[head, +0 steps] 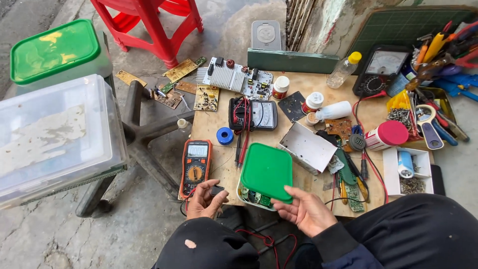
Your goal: Organizing and testing electronic components and tools on a workbench in preparation for repair work.
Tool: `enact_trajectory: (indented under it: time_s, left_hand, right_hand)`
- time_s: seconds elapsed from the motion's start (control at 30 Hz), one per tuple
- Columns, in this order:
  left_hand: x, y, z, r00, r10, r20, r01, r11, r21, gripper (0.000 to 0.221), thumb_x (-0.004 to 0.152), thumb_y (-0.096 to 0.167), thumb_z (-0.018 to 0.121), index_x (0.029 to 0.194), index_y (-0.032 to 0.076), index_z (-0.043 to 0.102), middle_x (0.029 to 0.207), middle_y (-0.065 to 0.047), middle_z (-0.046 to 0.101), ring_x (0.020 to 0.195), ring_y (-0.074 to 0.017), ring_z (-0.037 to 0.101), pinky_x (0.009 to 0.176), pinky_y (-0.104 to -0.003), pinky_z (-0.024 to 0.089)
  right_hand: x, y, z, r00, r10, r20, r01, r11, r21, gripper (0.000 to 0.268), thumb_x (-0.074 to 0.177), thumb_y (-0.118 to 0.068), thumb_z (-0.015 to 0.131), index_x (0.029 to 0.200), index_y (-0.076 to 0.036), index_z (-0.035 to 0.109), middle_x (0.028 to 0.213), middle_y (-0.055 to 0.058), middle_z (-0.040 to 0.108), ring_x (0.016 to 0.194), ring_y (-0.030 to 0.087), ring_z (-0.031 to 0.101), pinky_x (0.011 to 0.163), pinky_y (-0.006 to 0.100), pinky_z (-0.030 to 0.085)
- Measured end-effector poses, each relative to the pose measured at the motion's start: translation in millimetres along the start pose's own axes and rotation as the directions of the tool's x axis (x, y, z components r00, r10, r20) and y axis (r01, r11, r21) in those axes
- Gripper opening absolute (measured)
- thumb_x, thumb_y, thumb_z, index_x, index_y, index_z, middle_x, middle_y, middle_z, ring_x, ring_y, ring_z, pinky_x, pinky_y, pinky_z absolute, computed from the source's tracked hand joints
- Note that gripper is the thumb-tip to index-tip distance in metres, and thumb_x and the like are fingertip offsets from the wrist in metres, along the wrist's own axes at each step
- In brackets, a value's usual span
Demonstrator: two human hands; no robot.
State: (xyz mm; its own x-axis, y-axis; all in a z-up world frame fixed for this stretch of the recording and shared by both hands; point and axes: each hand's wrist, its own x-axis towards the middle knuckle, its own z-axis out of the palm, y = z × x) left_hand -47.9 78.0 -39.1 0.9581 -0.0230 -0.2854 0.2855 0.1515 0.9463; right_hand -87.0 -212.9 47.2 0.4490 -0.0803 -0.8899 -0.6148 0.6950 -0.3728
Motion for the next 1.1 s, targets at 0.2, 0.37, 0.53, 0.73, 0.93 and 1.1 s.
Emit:
enact_trajectory:
  time_s: [0.2, 0.37, 0.53, 0.73, 0.93, 1.1]
  left_hand:
    - [3.0, -1.0, -1.6, 0.96, -0.024, 0.28, -0.027, 0.984, 0.177, 0.053, 0.098, 0.025, 0.083, 0.149, 0.016, 0.071, 0.077, 0.001, 0.068, 0.067, -0.009, 0.063, 0.057, -0.026, 0.056]
    - [8.9, -14.0, 2.6, 0.945, -0.102, 0.312, 0.022, 0.968, 0.249, 0.057, 0.096, 0.029, 0.085, 0.151, 0.018, 0.072, 0.073, 0.001, 0.067, 0.061, -0.0085, 0.057, 0.054, -0.026, 0.056]
    - [10.0, -23.6, 4.9, 0.963, -0.152, 0.224, 0.141, 0.988, 0.065, 0.05, 0.096, 0.016, 0.085, 0.142, 0.011, 0.069, 0.093, -0.007, 0.079, 0.083, -0.0194, 0.082, 0.057, -0.03, 0.064]
    - [13.8, -49.3, 1.7, 0.984, -0.148, 0.099, 0.149, 0.989, -0.003, 0.043, 0.094, 0.009, 0.084, 0.132, 0.005, 0.065, 0.096, -0.017, 0.081, 0.082, -0.0281, 0.083, 0.064, -0.04, 0.072]
    - [10.4, -27.5, 5.4, 0.922, -0.385, 0.049, 0.386, 0.9, -0.201, 0.034, 0.096, 0.005, 0.079, 0.124, 0.005, 0.06, 0.111, -0.018, 0.07, 0.098, -0.035, 0.08, 0.076, -0.049, 0.071]
    - [3.3, -18.2, 23.5, 0.891, -0.452, 0.037, 0.445, 0.887, 0.122, 0.034, 0.091, 0.033, 0.091, 0.105, 0.012, 0.067, 0.077, -0.011, 0.066, 0.061, -0.0233, 0.066, 0.054, -0.038, 0.061]
  right_hand:
    - [-0.3, -7.6, -3.3, 1.0, -0.023, 0.009, 0.023, 1.0, 0.003, 0.037, 0.096, -0.014, 0.076, 0.128, -0.009, 0.056, 0.132, 0.05, 0.075, 0.084, 0.033, 0.076, 0.068, 0.04, 0.063]
    - [-0.1, -6.1, -4.8, 0.999, -0.018, 0.026, 0.018, 1.0, 0.003, 0.032, 0.096, -0.013, 0.076, 0.121, -0.009, 0.056, 0.131, 0.052, 0.075, 0.084, 0.035, 0.077, 0.068, 0.041, 0.062]
    - [11.6, -9.1, -14.3, 0.998, -0.009, 0.055, 0.006, 0.999, 0.046, 0.028, 0.095, -0.013, 0.077, 0.114, -0.011, 0.056, 0.132, 0.052, 0.075, 0.079, 0.033, 0.076, 0.066, 0.041, 0.064]
    - [4.6, -8.5, -11.7, 0.999, -0.014, 0.053, 0.013, 1.0, 0.014, 0.03, 0.095, -0.014, 0.077, 0.114, -0.011, 0.054, 0.127, 0.054, 0.075, 0.082, 0.036, 0.077, 0.067, 0.041, 0.063]
    - [-25.0, -0.4, -8.2, 0.94, -0.327, -0.096, 0.133, 0.613, -0.779, 0.054, 0.106, -0.05, 0.057, 0.132, -0.004, 0.072, 0.087, 0.029, 0.085, 0.056, 0.033, 0.078, 0.053, 0.038, 0.064]
    - [-8.8, 7.9, -22.5, 0.952, -0.288, -0.1, 0.079, 0.55, -0.831, 0.072, 0.1, -0.062, 0.054, 0.154, -0.014, 0.055, 0.125, 0.018, 0.073, 0.07, 0.026, 0.078, 0.066, 0.037, 0.068]
